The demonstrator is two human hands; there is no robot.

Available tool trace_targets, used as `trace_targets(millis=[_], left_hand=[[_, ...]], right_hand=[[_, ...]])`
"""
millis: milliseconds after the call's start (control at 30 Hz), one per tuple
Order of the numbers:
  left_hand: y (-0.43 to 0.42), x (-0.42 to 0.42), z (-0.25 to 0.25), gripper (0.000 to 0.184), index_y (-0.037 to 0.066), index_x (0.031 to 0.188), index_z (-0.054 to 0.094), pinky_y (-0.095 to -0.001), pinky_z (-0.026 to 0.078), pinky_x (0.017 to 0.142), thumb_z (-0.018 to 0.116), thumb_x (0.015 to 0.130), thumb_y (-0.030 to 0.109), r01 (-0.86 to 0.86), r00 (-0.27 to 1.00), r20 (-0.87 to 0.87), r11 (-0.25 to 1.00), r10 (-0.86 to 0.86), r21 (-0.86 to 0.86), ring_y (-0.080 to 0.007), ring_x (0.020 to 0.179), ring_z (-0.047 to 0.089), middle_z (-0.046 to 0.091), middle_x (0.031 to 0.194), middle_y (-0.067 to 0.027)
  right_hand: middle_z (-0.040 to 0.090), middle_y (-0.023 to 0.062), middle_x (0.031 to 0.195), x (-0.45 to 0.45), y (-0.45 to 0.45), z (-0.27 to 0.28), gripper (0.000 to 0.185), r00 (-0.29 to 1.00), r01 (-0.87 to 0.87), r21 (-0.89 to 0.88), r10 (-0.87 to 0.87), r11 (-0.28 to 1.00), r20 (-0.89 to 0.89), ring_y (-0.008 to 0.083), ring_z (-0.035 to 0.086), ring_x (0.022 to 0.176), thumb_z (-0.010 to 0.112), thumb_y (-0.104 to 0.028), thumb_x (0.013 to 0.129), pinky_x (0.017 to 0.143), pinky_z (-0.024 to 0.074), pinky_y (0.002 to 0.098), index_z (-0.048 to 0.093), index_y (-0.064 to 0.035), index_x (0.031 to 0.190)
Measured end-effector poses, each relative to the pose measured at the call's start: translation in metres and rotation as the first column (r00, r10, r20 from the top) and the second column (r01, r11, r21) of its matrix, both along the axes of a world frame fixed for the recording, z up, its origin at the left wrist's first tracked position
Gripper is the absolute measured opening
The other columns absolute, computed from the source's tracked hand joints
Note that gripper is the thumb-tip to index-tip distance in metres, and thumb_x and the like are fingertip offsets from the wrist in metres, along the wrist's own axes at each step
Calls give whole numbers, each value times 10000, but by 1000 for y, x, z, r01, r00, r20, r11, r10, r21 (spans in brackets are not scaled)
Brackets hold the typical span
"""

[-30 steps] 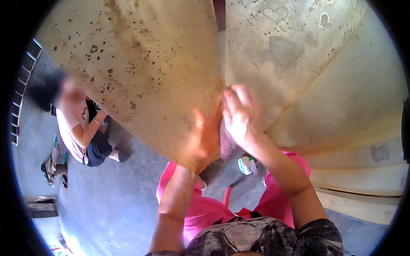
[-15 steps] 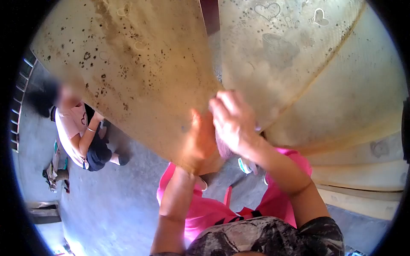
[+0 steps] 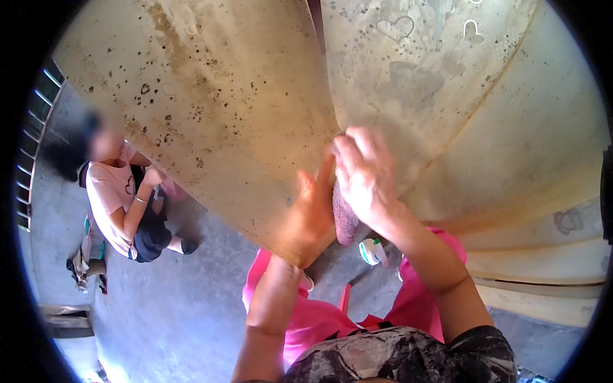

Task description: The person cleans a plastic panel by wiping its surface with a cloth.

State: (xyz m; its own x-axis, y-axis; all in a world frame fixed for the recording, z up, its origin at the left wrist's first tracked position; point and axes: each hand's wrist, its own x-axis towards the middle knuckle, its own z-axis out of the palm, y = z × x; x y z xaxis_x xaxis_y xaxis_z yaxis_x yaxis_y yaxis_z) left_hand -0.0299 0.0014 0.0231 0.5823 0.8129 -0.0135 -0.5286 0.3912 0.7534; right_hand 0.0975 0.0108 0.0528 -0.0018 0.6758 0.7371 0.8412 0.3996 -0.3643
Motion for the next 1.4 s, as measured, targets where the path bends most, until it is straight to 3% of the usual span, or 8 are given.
trace_targets(millis=[133,333,533,667,800,967,1200,1400], left_hand=[[-1,-3,10,1037,73,1526,130,-432,201,1163,347,814,796,-90,990,-107,995,93,33,-259,1443,196,181,1575,-126],[1,3,7,1086,78,1528,124,-444,210,1158,382,776,818,64,994,83,997,-67,41,-279,1433,220,181,1577,-127],[7,-9,1,1071,69,1521,155,-442,222,1153,368,785,817,-16,997,-79,1000,17,11,-278,1425,243,209,1567,-132],[6,-1,0,982,65,1498,229,-442,253,1142,346,832,777,57,994,99,996,-50,-69,-277,1402,288,291,1528,-138],[3,-2,2,923,67,1482,275,-440,260,1140,318,862,749,-71,997,-40,997,71,11,-276,1393,306,314,1517,-142],[4,5,15,987,25,1484,246,-427,236,1150,307,845,774,16,1000,25,999,-15,-36,-265,1411,271,280,1534,-146],[14,-8,-13,1030,34,1489,237,-432,227,1154,321,811,805,4,999,-42,999,-6,-36,-268,1409,275,284,1534,-135],[11,-2,0,1083,72,1511,203,-456,230,1147,347,764,842,100,995,10,995,-99,-17,-290,1413,263,262,1545,-133]], right_hand=[[560,133,959,-12,-14,-4,270,982,-142,38,136,989,132,306,557,876,617,-75,679,738,500,392,629,10,935],[561,114,939,14,7,7,215,999,5,-3,-4,1000,42,288,557,850,650,-43,714,687,504,390,621,17,918],[556,116,924,-6,-4,-7,214,983,-122,39,115,992,140,273,551,866,599,-68,710,682,508,369,630,30,897],[557,110,947,8,4,1,248,999,-37,32,36,999,38,272,551,880,612,-91,682,679,504,369,631,22,903],[534,126,965,-14,-18,-10,358,971,-97,44,85,994,223,296,531,871,606,-156,699,646,486,377,642,59,983],[547,126,988,8,2,6,297,992,1,-5,0,1000,123,301,536,879,618,-38,701,733,494,375,624,23,991],[566,135,970,-11,-11,0,252,979,-128,46,119,991,167,296,558,866,628,-44,704,684,507,380,641,25,946],[553,128,1004,12,1,14,235,994,21,-32,-18,999,111,314,546,873,630,-36,734,712,503,384,636,24,961]])
